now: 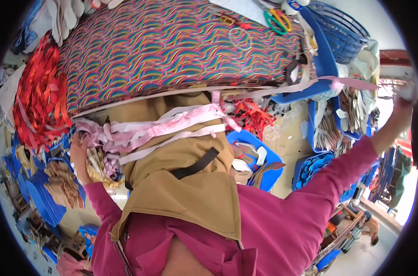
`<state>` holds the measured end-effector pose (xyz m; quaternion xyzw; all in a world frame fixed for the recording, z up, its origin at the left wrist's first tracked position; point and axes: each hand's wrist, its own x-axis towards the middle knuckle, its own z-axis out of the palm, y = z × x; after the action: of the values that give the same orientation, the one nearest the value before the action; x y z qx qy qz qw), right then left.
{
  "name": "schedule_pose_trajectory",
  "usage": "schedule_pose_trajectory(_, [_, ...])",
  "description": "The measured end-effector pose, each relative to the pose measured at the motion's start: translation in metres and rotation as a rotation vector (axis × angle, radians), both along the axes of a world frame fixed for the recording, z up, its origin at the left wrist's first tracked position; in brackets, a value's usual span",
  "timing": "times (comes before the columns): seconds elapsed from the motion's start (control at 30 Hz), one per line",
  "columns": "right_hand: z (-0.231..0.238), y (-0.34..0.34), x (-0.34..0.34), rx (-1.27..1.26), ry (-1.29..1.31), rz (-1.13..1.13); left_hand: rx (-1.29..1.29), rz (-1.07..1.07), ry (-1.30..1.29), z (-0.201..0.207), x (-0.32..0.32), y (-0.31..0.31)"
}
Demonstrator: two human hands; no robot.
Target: Sorting and untangling bundles of fabric strips on a workbench in a shoe manufacturing facility.
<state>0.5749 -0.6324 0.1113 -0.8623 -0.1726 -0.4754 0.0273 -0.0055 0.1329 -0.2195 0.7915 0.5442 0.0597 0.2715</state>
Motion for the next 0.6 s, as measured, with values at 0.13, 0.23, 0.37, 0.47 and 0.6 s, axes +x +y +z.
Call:
schedule_pose_trajectory(0.13, [-0.058,0.196,-0.069,0.830,0.600,0.962,0.235,-0.172,0.266,0.079,0.097,-0.070])
schedule_pose_trajectory(0.23, [-0.065,0.272,-0.107,1.098,0.892,1.190,-0.247,-0.362,-0.652,0.107,0.167,-0.111])
schedule_pose_trajectory(0.37, [-0.073,0.316,-0.089,1.181,0.875,1.345,-0.506,-0.862,-0.940,0.146,0.271,-0.208])
schedule_pose_trajectory(0.47, [-0.072,0.341,-0.082,1.264,0.809,1.423,-0.504,-1.170,-0.977,0.137,0.330,-0.262])
schedule_pose_trajectory(0.6, [-0.066,0.339,-0.051,1.343,0.675,1.423,-0.755,-1.172,-0.951,0.091,0.347,-0.295])
